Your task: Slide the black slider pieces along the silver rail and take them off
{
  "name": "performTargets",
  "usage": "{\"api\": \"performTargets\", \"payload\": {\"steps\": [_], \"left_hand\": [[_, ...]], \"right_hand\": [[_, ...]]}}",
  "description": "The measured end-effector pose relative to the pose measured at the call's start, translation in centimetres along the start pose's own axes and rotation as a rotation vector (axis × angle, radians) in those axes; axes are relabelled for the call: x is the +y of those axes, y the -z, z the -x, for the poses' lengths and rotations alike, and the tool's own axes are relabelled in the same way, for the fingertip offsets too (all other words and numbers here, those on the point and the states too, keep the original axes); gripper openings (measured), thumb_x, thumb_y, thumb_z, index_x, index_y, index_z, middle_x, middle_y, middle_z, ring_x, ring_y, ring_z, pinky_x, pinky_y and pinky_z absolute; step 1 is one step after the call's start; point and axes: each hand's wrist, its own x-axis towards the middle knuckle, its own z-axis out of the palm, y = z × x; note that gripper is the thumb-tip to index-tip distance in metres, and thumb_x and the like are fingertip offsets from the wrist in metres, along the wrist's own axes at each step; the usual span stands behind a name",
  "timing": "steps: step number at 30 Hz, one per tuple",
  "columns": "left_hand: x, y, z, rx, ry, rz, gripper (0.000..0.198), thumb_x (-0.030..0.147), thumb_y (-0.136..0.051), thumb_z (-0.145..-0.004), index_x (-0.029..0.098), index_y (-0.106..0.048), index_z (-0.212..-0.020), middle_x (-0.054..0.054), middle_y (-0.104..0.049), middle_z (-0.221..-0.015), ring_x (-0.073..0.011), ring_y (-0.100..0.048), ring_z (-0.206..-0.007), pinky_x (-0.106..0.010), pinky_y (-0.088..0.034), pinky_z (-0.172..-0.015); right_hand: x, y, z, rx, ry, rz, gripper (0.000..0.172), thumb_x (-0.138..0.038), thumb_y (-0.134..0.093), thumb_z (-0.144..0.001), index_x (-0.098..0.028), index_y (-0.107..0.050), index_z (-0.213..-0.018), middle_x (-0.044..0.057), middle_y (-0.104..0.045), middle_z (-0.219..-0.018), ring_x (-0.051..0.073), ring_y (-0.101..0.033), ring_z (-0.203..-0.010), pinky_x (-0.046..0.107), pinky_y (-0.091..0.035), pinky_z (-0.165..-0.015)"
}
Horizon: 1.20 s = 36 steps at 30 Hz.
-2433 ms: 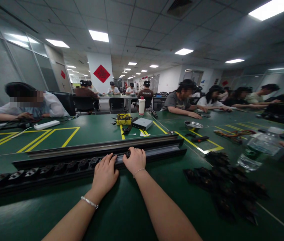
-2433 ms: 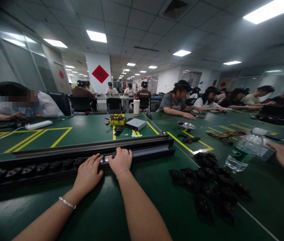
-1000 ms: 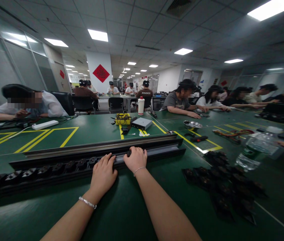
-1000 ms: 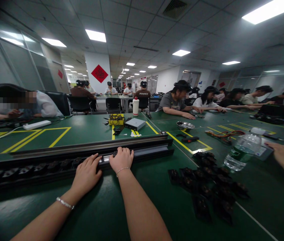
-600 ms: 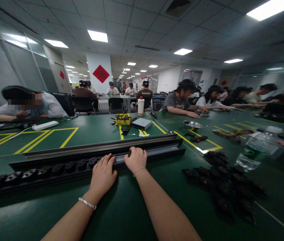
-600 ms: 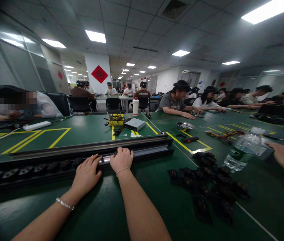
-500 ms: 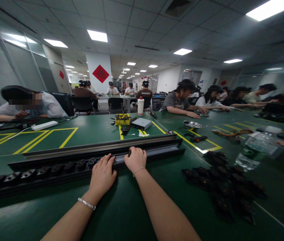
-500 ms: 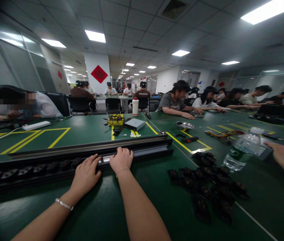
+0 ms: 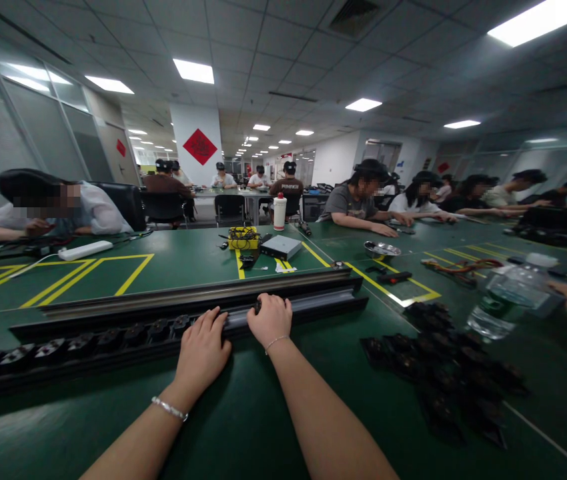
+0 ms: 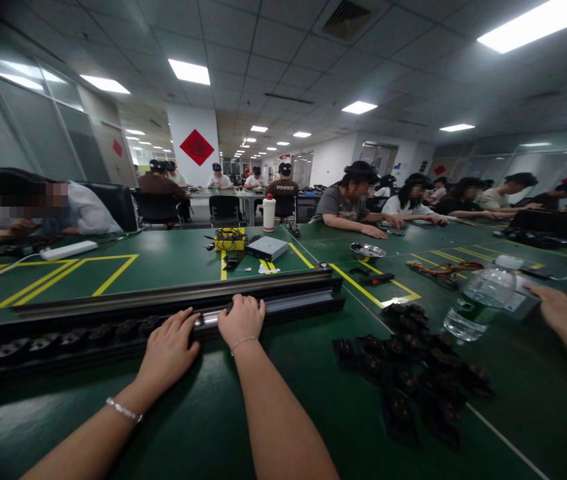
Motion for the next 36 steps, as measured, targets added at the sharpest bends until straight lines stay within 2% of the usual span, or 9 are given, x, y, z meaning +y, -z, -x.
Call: {"api": "performTargets", "payload": {"steps": [15,24,36], "left_hand": [[0.11,0.26,-0.03,-0.023,0.014,0.011,0.05,0.021,-0.043,-0.075,0.018,-0.051,-0.124,-0.007,-0.046,-0.138,-0.0239,-0.041,-0.125,-0.04,-0.034,-0.1],[0.17,0.25,0.03,-0.024,0.013,0.003,0.049,0.022,-0.043,-0.076,0.018,-0.052,-0.123,-0.007,-0.046,-0.138,-0.0239,-0.041,-0.125,-0.04,-0.034,-0.1],[0.09,0.22,-0.02,-0.015,0.009,0.023,0.047,0.021,-0.044,-0.075,0.019,-0.054,-0.121,-0.008,-0.047,-0.137,-0.0249,-0.042,-0.125,-0.041,-0.035,-0.1]], "right_hand": [[-0.18,0.17,-0.27,-0.053,-0.044,0.002,0.027,-0.027,-0.051,-0.073,-0.021,-0.061,-0.098,0.006,-0.066,-0.098,0.02,-0.052,-0.102,0.041,-0.018,-0.102],[0.58,-0.57,-0.12,0.052,-0.038,0.003,0.023,-0.029,-0.053,-0.071,-0.02,-0.063,-0.09,0.008,-0.065,-0.099,0.024,-0.047,-0.108,0.044,-0.015,-0.104],[0.54,-0.2,-0.04,0.037,-0.037,-0.005,0.025,-0.03,-0.052,-0.072,-0.02,-0.062,-0.092,0.008,-0.065,-0.099,0.023,-0.049,-0.106,0.045,-0.014,-0.104]]}}
